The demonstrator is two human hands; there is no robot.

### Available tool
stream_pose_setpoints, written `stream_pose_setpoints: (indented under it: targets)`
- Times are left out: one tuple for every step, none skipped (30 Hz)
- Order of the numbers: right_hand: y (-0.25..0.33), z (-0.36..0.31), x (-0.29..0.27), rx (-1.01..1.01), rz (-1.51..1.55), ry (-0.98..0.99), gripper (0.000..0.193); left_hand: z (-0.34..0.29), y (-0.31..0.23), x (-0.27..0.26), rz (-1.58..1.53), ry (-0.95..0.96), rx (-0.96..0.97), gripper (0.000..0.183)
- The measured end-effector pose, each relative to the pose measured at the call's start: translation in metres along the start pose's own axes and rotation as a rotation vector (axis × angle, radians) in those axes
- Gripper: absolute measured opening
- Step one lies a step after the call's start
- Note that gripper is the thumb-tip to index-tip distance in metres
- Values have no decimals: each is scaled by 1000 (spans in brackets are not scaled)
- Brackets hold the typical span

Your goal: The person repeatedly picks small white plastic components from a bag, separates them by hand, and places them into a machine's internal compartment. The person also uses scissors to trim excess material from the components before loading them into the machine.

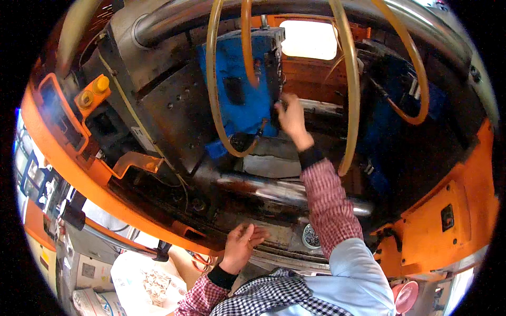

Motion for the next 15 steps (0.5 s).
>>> stream_pose_setpoints:
  targets:
    - [28,-25,-1,181,254,258,22,3,-1,-8,9,-47,-4,25]
    - [78,-51,-18,16,408,414,13,4,-2,-17,18,-94,-8,26]
    - [109,-85,-33,10,443,662,10,6,-1,-20,27,-121,-21,28]
    - [135,-119,-48,67,507,978,14,5,-4,-17,61,-162,-14,35]
    - [151,-141,-62,-98,454,977,17,7,-6,-10,35,-135,-20,36]
    - [147,-163,-71,-135,480,861,19,9,-5,0,11,-95,-33,37]
    - [146,-177,-73,-41,395,968,20,9,-5,3,-12,-75,-37,38]
    - [145,-185,-77,-57,400,916,19,14,-1,3,-64,-86,-31,41]
    - [145,-187,-78,-80,410,861,18,14,-1,5,-54,-68,-21,42]
    - [145,-189,-80,-98,402,869,17,13,-1,6,-45,-52,-11,42]
    - [146,-189,-83,-117,394,878,16,13,-1,7,-37,-37,0,43]
    - [146,-188,-85,-133,386,888,14,13,1,8,-17,3,-22,44]
    - [147,-186,-87,-174,391,874,13,14,1,9,-52,22,-32,45]
    - [148,-185,-86,-215,397,860,13,15,1,9,-87,38,-41,46]
    - [148,-182,-85,-263,403,842,12,17,0,10,-122,56,-43,47]
Point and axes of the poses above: each hand's wrist, its own z-axis towards the middle knuckle, its own x-axis out of the palm, y = z × x, the point moved 7 cm from there along z, towards the middle knuckle, and after that the axes turned 6 degrees about -y, right-handed, at the moved point
